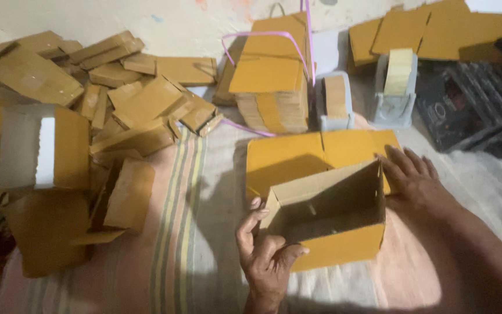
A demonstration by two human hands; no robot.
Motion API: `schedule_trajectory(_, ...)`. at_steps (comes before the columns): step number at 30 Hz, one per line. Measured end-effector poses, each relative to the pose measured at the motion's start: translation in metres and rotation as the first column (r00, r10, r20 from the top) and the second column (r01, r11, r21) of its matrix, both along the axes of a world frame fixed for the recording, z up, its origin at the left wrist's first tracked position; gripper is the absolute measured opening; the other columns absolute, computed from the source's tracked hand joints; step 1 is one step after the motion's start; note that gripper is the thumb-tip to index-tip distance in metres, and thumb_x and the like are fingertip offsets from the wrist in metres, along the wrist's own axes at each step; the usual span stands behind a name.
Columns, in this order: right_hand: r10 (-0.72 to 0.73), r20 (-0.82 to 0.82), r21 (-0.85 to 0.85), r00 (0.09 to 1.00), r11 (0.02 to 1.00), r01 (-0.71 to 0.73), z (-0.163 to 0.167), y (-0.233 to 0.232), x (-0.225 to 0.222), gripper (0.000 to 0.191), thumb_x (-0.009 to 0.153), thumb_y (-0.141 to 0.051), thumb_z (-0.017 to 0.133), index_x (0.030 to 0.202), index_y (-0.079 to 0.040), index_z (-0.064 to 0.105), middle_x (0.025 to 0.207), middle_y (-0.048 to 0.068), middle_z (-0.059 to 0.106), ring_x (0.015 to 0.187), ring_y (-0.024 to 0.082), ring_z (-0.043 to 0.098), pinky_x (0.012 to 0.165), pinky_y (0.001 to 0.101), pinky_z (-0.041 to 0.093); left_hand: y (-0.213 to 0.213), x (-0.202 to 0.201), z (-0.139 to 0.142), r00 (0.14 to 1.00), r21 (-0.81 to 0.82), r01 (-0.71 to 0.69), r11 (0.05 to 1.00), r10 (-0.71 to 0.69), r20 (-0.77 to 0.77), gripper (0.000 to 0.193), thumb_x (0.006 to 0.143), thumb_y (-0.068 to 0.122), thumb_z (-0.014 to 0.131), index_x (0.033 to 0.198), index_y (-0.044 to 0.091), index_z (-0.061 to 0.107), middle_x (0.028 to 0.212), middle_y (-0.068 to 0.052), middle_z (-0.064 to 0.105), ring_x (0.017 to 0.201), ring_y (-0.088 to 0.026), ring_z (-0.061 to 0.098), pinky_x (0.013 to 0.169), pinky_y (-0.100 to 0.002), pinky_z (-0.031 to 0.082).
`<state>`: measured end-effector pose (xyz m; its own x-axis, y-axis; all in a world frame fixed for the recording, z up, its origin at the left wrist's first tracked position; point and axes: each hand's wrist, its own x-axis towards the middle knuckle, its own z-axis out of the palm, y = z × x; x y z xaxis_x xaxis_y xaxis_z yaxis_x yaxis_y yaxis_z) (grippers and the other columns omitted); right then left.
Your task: The person folds flat cardboard sheets into small rectangular boxes by hand. They repeatedly fold the side flaps and press the seams to form the box shape, then place the finished boxes into a pile.
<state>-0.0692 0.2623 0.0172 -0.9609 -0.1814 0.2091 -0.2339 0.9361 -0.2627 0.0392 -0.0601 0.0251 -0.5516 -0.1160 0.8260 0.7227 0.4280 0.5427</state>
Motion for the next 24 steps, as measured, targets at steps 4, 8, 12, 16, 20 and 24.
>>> schedule_trajectory(4, 0.198, 0.09, -0.713, 0.976, 0.697, -0.076, 0.012, 0.02, 0.013, 0.058, 0.101, -0.043, 0.042, 0.15, -0.015, 0.055, 0.173, 0.012, 0.035, 0.164, 0.033, 0.018, 0.129, 0.0538, 0.01, 0.011, -0.018, 0.003, 0.991, 0.033, 0.013, 0.999, -0.009, -0.13, 0.048, 0.087, 0.05, 0.075, 0.074, 0.008, 0.056, 0.135, -0.014, 0.052, 0.148, -0.035, 0.049, 0.129, -0.056, 0.044)
schedule_trajectory(8, 0.256, 0.068, -0.932, 0.964, 0.361, -0.03, 0.016, -0.004, 0.066, 0.076, 0.094, -0.057, 0.039, 0.157, -0.015, 0.042, 0.165, 0.015, 0.042, 0.157, 0.032, 0.032, 0.126, 0.0511, 0.017, 0.018, -0.02, 0.003, 0.994, -0.026, 0.06, 0.998, -0.062, -0.087, 0.051, 0.095, 0.05, 0.074, 0.074, 0.007, 0.057, 0.138, -0.016, 0.048, 0.149, -0.038, 0.045, 0.127, -0.056, 0.041)
schedule_trajectory(12, 0.131, 0.118, -0.855, 0.984, 0.518, 0.033, 0.029, -0.041, 0.089, 0.075, 0.094, -0.055, 0.036, 0.158, -0.017, 0.039, 0.17, 0.009, 0.033, 0.155, 0.025, 0.026, 0.12, 0.0456, 0.02, 0.024, -0.026, 0.006, 0.98, 0.097, 0.191, 0.977, -0.184, -0.077, 0.045, 0.109, 0.049, 0.051, 0.092, 0.009, 0.064, 0.154, -0.016, 0.046, 0.152, -0.034, 0.044, 0.13, -0.054, 0.038)
schedule_trajectory(16, 0.065, 0.406, -0.861, 0.911, 0.36, 0.358, 0.057, -0.056, 0.085, 0.071, 0.09, -0.044, 0.05, 0.158, -0.025, 0.043, 0.161, 0.005, 0.046, 0.15, 0.021, 0.038, 0.119, 0.0433, 0.029, 0.014, -0.031, 0.018, 0.924, 0.565, 0.263, 0.782, -0.372, 0.084, 0.053, 0.113, 0.046, 0.044, 0.142, 0.005, 0.06, 0.161, -0.022, 0.042, 0.142, -0.039, 0.05, 0.123, -0.053, 0.038)
schedule_trajectory(20, 0.081, 0.517, -0.843, 0.852, 0.217, 0.492, 0.069, -0.068, 0.074, 0.059, 0.091, -0.033, 0.058, 0.147, -0.016, 0.053, 0.149, 0.009, 0.061, 0.138, 0.023, 0.055, 0.11, 0.0443, 0.046, -0.007, -0.059, 0.03, 0.793, 0.527, 0.218, 0.821, -0.464, 0.396, 0.08, 0.095, 0.037, 0.064, 0.162, 0.006, 0.03, 0.161, -0.025, 0.039, 0.149, -0.036, 0.038, 0.121, -0.052, 0.032)
schedule_trajectory(24, -0.096, 0.532, -0.781, 0.841, 0.328, 0.532, 0.058, -0.076, 0.055, 0.055, 0.089, -0.018, 0.075, 0.139, -0.006, 0.054, 0.128, 0.015, 0.07, 0.122, 0.026, 0.068, 0.107, 0.0421, 0.051, -0.011, -0.071, 0.019, 0.541, 0.616, 0.334, 0.714, -0.68, 0.494, 0.104, 0.079, 0.027, 0.076, 0.165, 0.008, 0.021, 0.157, -0.021, 0.037, 0.144, -0.034, 0.041, 0.116, -0.049, 0.036)
